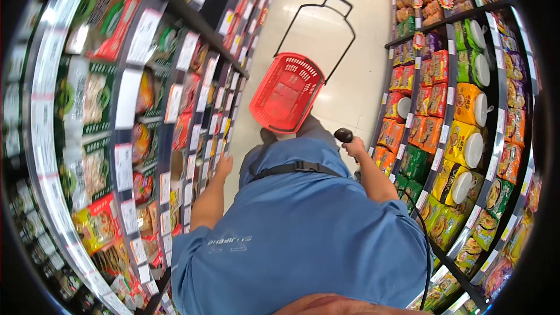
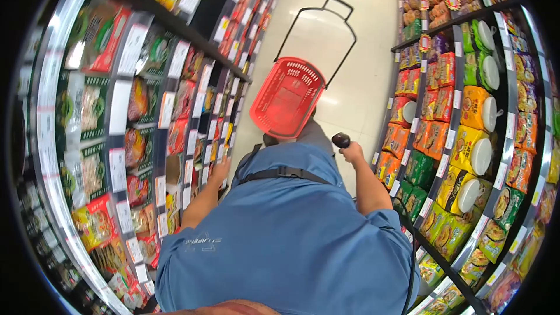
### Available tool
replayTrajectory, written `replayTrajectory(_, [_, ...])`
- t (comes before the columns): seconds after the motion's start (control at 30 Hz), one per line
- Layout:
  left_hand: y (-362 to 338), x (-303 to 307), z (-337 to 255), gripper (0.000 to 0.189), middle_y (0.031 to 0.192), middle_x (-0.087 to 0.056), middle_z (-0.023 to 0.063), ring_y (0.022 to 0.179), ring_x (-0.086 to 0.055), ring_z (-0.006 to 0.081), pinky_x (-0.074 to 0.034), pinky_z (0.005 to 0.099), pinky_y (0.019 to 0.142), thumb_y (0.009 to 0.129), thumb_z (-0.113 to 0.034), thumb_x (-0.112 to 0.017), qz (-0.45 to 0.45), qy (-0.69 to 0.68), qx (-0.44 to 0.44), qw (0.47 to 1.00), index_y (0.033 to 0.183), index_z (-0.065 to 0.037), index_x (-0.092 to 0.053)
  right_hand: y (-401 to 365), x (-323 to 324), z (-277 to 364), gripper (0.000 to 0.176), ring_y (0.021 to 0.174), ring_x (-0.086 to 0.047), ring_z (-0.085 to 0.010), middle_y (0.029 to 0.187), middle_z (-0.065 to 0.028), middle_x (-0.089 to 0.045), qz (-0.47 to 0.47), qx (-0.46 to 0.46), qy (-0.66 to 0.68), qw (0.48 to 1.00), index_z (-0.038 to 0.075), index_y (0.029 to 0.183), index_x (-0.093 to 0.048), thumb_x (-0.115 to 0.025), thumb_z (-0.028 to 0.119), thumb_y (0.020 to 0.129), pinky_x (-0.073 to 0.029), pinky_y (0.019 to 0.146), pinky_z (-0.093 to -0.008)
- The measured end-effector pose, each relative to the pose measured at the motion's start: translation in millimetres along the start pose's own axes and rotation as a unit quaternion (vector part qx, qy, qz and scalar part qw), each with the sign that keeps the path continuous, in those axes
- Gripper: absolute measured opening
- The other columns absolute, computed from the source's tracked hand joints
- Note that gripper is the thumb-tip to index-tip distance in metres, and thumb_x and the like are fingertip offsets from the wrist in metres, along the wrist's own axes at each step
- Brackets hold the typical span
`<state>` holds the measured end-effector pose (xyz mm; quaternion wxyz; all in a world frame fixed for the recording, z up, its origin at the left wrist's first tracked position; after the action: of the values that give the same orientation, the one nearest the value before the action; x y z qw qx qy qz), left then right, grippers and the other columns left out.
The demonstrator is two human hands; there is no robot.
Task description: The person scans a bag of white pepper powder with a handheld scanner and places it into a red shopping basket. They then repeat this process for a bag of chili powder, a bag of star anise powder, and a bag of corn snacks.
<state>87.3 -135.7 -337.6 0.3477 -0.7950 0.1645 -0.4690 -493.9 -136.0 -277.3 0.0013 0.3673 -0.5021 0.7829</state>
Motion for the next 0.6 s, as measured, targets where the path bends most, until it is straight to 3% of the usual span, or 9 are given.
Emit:
replayTrajectory(0.03, [7,-6,4,0.047,0.092,-0.068,0.0216,0.089,-0.065,0.0405,-0.049,0.0516,0.082,0.095,-0.042,-0.045,0.007,0.017,-0.026,0.999,0.121,-0.004,-0.058,17,-1,-5,0.039,0.068,-0.071,-0.0255,0.076,-0.0141,-0.072,0.01,-0.008,-0.016,1.0,0.0,0.092,-0.072,-0.078,0.03,0.068,-0.058,0.067,-0.0361])
replayTrajectory(0.07, [29,-30,30,0.046,0.079,-0.068,0.0155,0.075,-0.068,0.0321,-0.052,0.0454,0.07,0.095,-0.04,-0.048,0.016,-0.207,0.087,0.974,0.124,-0.004,-0.053,34,3,-6,0.039,0.069,-0.071,-0.0254,0.076,-0.0137,-0.072,0.019,-0.013,-0.032,0.999,0.001,0.092,-0.072,-0.079,0.031,0.067,-0.058,0.068,-0.0364])
replayTrajectory(0.1, [29,-25,14,0.04,0.069,-0.065,0.0112,0.06,-0.064,0.0241,-0.051,0.0382,0.058,0.095,-0.039,-0.049,0.01,-0.278,0.08,0.957,0.108,-0.002,-0.06,43,14,1,0.04,0.074,-0.071,-0.0261,0.08,-0.0143,-0.072,0.027,-0.012,-0.036,0.999,0.002,0.093,-0.073,-0.078,0.032,0.067,-0.057,0.072,-0.037])
replayTrajectory(0.23, [40,8,-69,0.038,0.065,-0.062,0.0103,0.055,-0.06,0.0208,-0.048,0.0349,0.052,0.096,-0.038,-0.049,0.005,-0.274,0.106,0.956,0.092,-0.002,-0.063,84,54,32,0.044,0.095,-0.069,-0.0301,0.098,-0.0181,-0.072,0.049,0.014,-0.061,0.997,0.006,0.1,-0.074,-0.077,0.035,0.067,-0.054,0.085,-0.0389])
replayTrajectory(0.33, [52,20,-139,0.042,0.06,-0.059,0.0079,0.052,-0.058,0.0186,-0.046,0.0346,0.049,0.097,-0.04,-0.05,-0.029,-0.317,0.087,0.944,0.083,-0.003,-0.065,111,100,65,0.042,0.091,-0.07,-0.0297,0.096,-0.0183,-0.072,0.048,0.021,-0.048,0.997,0.005,0.098,-0.073,-0.077,0.035,0.068,-0.055,0.084,-0.0395])
replayTrajectory(0.4, [70,24,-181,0.044,0.057,-0.057,0.0051,0.053,-0.058,0.0152,-0.045,0.0334,0.049,0.098,-0.041,-0.051,-0.02,-0.335,0.036,0.941,0.082,-0.003,-0.065,136,127,80,0.042,0.085,-0.071,-0.0293,0.091,-0.0188,-0.072,0.02,0.051,-0.028,0.998,0.002,0.096,-0.073,-0.077,0.034,0.069,-0.056,0.08,-0.0384])
replayTrajectory(0.47, [80,44,-230,0.044,0.062,-0.06,0.0063,0.055,-0.059,0.0174,-0.046,0.035,0.054,0.097,-0.043,-0.052,-0.047,-0.197,-0.062,0.977,0.083,-0.003,-0.066,148,158,97,0.033,0.063,-0.069,-0.0226,0.074,-0.0139,-0.071,0.02,0.065,0.019,0.998,0.0,0.087,-0.072,-0.078,0.027,0.07,-0.058,0.064,-0.0351])
replayTrajectory(0.53, [81,54,-275,0.043,0.068,-0.065,0.0101,0.061,-0.063,0.0239,-0.047,0.0381,0.06,0.097,-0.043,-0.052,-0.04,-0.232,-0.051,0.971,0.085,-0.004,-0.066,178,174,99,0.023,0.049,-0.062,-0.0188,0.065,-0.0094,-0.065,0.001,0.082,0.064,0.995,-0.002,0.085,-0.067,-0.075,0.015,0.073,-0.052,0.046,-0.033])
replayTrajectory(0.6, [91,59,-296,0.042,0.069,-0.064,0.0072,0.063,-0.062,0.0148,-0.048,0.0294,0.059,0.099,-0.037,-0.053,-0.053,-0.186,-0.089,0.977,0.087,0.001,-0.066,194,187,100,0.017,0.044,-0.057,-0.0182,0.059,-0.007,-0.059,0.001,0.077,0.124,0.989,-0.001,0.079,-0.063,-0.074,0.012,0.073,-0.047,0.041,-0.0324])
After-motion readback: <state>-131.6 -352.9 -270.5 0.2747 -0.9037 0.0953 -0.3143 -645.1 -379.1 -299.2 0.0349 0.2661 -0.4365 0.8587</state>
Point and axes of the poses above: each hand's wrist, its own y-axis towards the middle knuckle, its own x-axis out of the back of the hand, z = x × y, the point moved 4 cm from there along y, towards the middle knuckle
